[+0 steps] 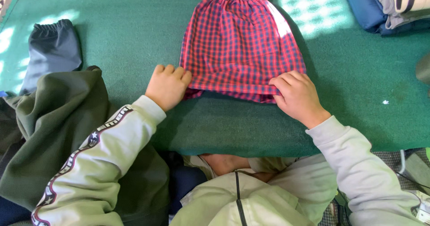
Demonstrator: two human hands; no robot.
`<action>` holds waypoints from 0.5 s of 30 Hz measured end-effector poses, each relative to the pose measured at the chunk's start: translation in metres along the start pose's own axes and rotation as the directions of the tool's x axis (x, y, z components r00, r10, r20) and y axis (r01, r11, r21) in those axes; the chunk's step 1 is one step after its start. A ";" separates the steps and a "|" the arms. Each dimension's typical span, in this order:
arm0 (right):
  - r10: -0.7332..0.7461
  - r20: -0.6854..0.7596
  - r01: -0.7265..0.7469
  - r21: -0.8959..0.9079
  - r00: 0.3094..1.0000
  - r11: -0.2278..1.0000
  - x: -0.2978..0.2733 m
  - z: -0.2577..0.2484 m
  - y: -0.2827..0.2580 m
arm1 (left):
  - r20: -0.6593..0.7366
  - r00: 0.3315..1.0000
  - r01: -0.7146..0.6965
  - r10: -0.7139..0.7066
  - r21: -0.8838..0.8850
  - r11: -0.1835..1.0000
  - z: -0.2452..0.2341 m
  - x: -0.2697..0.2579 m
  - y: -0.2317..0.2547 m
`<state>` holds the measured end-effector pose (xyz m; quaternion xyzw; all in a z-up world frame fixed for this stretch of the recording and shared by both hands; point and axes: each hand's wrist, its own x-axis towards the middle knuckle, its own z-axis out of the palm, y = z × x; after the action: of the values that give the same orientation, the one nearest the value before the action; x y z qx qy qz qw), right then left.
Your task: The person folds a red and blue checkered short, then a pair of dark green sweatpants, and finally a pair of dark grey trousers. Each item is smoothed, folded in half, and then folded again before being placed on a growing stack.
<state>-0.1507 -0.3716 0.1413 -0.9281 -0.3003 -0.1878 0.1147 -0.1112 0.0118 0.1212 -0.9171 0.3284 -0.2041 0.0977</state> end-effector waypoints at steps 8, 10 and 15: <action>-0.084 -0.090 0.076 -0.097 0.992 0.992 -0.008 0.005 -0.009 | 0.024 0.986 0.163 -0.163 0.028 0.986 0.019 -0.009 -0.010; 0.009 -0.157 -0.028 -0.118 0.988 0.993 -0.008 0.001 0.006 | 0.060 0.935 0.353 -0.350 -0.039 0.935 0.018 -0.006 -0.027; 0.204 -0.279 -0.226 -0.050 0.939 0.973 -0.002 -0.010 0.035 | -0.038 0.841 0.475 -0.540 -0.427 0.769 -0.008 0.003 -0.042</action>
<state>-0.1340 -0.4034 0.1457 -0.9247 -0.1706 -0.3117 0.1367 -0.0889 0.0414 0.1422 -0.9522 0.1091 -0.2231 -0.1777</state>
